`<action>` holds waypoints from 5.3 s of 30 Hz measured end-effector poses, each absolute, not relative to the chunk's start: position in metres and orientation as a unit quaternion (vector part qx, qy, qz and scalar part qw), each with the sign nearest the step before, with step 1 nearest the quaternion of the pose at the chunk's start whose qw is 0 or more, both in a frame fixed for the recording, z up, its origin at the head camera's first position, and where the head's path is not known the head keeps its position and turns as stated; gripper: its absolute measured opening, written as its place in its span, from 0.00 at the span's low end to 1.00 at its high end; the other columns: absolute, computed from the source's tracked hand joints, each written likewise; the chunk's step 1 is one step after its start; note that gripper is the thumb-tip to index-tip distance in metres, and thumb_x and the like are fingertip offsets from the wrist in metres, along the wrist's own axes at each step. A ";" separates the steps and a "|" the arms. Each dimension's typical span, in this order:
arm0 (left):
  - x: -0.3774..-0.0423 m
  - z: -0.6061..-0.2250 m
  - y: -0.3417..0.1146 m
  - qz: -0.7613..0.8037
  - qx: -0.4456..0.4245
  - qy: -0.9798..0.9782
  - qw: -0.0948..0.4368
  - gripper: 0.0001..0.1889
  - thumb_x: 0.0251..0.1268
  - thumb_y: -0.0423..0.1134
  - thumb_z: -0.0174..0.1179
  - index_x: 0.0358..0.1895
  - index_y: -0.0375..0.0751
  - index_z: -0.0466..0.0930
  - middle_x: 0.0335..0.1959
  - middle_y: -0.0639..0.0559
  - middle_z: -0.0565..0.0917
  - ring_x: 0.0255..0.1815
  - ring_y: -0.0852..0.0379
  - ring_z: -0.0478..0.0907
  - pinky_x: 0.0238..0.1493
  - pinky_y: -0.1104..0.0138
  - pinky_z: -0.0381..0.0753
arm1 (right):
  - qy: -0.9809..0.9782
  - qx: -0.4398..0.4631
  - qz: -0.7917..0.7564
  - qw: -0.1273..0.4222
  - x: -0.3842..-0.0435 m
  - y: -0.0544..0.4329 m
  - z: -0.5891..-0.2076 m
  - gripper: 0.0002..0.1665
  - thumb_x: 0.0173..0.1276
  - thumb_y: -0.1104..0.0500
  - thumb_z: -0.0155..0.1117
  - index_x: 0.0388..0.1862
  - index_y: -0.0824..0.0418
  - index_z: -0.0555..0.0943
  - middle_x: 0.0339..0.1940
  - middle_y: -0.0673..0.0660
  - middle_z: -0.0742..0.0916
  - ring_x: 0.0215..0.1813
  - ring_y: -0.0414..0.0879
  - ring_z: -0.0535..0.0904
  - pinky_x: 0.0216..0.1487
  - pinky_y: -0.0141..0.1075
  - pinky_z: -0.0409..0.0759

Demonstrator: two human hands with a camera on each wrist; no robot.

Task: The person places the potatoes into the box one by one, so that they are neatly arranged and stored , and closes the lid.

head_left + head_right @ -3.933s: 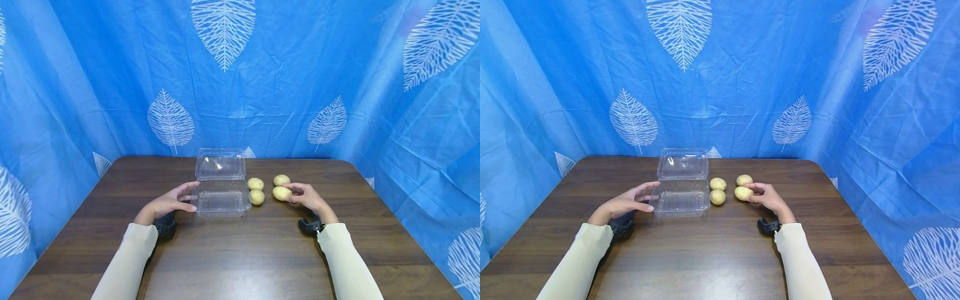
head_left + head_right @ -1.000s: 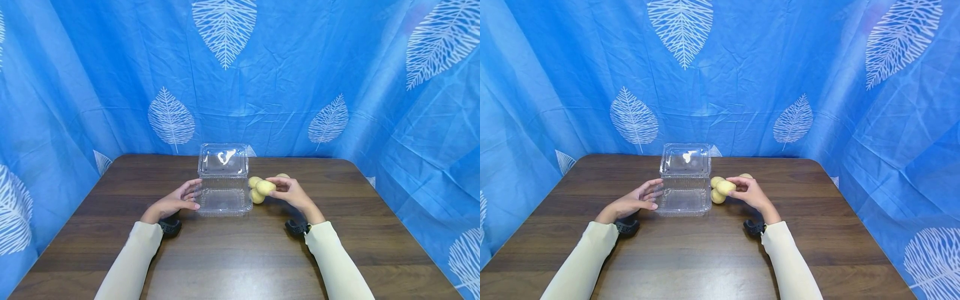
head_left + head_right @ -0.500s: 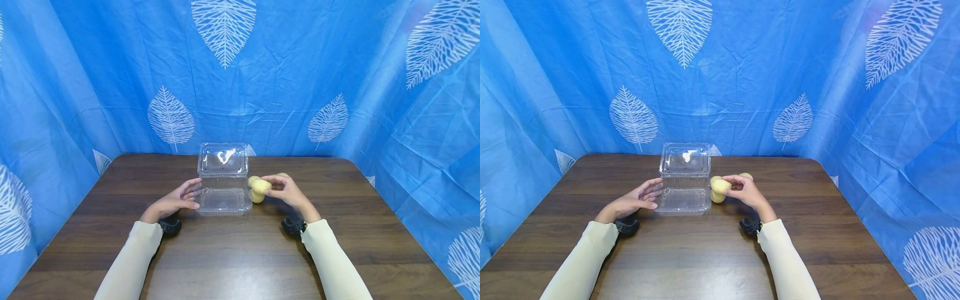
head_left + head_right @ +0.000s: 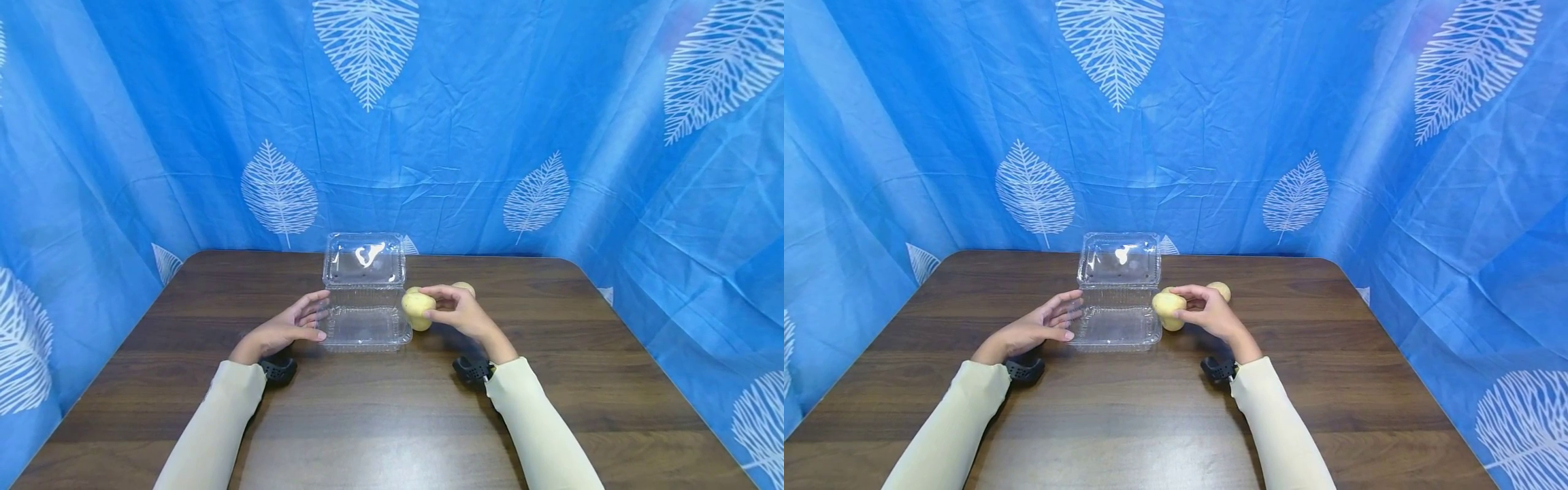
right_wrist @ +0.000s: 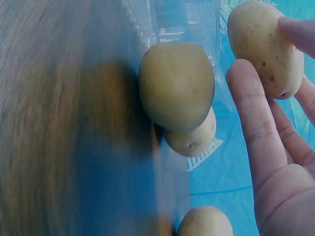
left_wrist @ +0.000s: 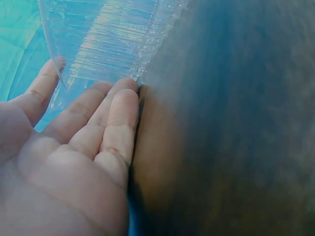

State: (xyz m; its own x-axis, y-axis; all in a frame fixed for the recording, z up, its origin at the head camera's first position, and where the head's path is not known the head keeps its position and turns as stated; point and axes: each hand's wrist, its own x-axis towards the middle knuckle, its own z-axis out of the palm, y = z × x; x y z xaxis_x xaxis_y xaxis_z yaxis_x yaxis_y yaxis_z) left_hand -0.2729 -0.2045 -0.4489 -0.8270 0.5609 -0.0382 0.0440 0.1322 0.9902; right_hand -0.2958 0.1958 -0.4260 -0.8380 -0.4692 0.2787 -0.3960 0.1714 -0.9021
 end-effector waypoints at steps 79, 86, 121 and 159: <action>-0.274 -0.450 -0.203 0.623 0.197 0.727 0.212 0.53 0.69 0.32 0.70 0.88 0.33 0.41 0.89 0.30 0.45 0.88 0.28 0.46 0.87 0.41 0.46 | 0.744 -0.225 -0.614 0.139 -0.290 0.110 -0.412 0.31 0.66 0.70 0.73 0.68 0.75 0.80 0.61 0.67 0.88 0.55 0.51 0.88 0.60 0.38 0.87; -0.273 -0.450 -0.203 0.621 0.195 0.728 0.212 0.53 0.70 0.32 0.70 0.88 0.34 0.42 0.89 0.30 0.45 0.88 0.29 0.47 0.87 0.42 0.47 | 0.739 -0.224 -0.615 0.157 -0.291 0.104 -0.412 0.32 0.67 0.69 0.73 0.70 0.74 0.80 0.62 0.67 0.87 0.56 0.51 0.87 0.61 0.39 0.86; -0.275 -0.448 -0.201 0.621 0.180 0.732 0.215 0.52 0.71 0.30 0.67 0.88 0.35 0.41 0.89 0.30 0.45 0.88 0.29 0.46 0.87 0.42 0.47 | 0.754 -0.218 -0.588 0.198 -0.294 0.074 -0.415 0.29 0.62 0.74 0.72 0.64 0.75 0.83 0.53 0.62 0.91 0.46 0.42 0.84 0.51 0.33 0.85; -0.274 -0.447 -0.203 0.622 0.175 0.732 0.218 0.55 0.68 0.33 0.70 0.89 0.36 0.40 0.89 0.32 0.42 0.89 0.30 0.41 0.87 0.41 0.45 | 0.770 -0.199 -0.541 0.272 -0.298 0.057 -0.424 0.26 0.63 0.79 0.71 0.62 0.76 0.84 0.44 0.64 0.93 0.33 0.38 0.84 0.36 0.28 0.85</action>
